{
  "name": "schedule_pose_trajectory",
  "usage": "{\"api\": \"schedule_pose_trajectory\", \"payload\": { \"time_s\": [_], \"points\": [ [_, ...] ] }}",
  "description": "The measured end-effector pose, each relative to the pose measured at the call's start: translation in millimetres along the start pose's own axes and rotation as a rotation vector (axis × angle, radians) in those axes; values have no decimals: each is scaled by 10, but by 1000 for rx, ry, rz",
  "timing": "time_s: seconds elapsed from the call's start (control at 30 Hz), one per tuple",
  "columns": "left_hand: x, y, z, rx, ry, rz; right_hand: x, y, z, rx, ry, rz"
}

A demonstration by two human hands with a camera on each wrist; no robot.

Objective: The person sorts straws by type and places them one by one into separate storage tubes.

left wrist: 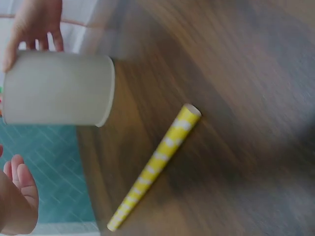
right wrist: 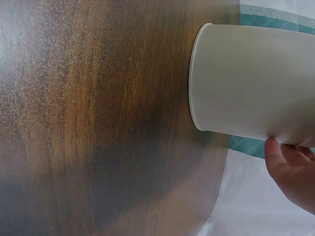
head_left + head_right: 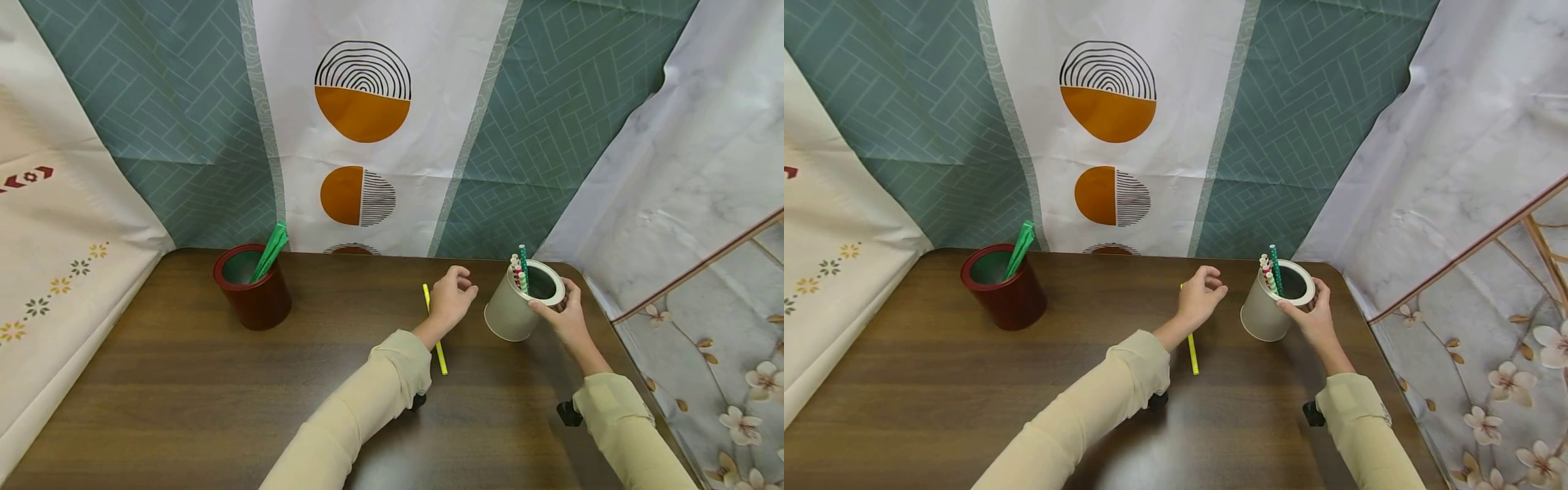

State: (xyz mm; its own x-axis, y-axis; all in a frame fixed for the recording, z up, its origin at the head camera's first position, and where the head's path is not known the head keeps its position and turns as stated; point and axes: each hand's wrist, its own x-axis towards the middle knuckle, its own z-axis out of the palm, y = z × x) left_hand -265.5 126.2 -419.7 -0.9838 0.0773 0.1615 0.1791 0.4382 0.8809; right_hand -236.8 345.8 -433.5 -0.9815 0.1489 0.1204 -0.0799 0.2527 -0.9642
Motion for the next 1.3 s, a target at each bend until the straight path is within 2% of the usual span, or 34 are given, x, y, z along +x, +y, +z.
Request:
{"api": "schedule_pose_trajectory", "payload": {
  "time_s": [0.3,0.53,0.67,0.83,1.0,1.23,1.3],
  "points": [
    [-27,-326,-70,-5,19,-41,8,1,-4,0,1,5],
    [-50,-558,-61,-3,53,-98,23,-2,-6,-3,-4,5],
    [-64,-651,-52,-27,77,-119,21,-3,-5,0,-1,0],
    [-80,-733,-31,-55,70,-151,16,-4,-4,7,3,2],
    [-99,-826,9,3,68,-165,7,5,-1,-30,12,-8],
    [-148,-920,40,102,85,-126,17,39,-3,-39,22,-8],
    [-164,-922,36,124,73,-129,18,41,-3,-46,22,-7]
  ]
}}
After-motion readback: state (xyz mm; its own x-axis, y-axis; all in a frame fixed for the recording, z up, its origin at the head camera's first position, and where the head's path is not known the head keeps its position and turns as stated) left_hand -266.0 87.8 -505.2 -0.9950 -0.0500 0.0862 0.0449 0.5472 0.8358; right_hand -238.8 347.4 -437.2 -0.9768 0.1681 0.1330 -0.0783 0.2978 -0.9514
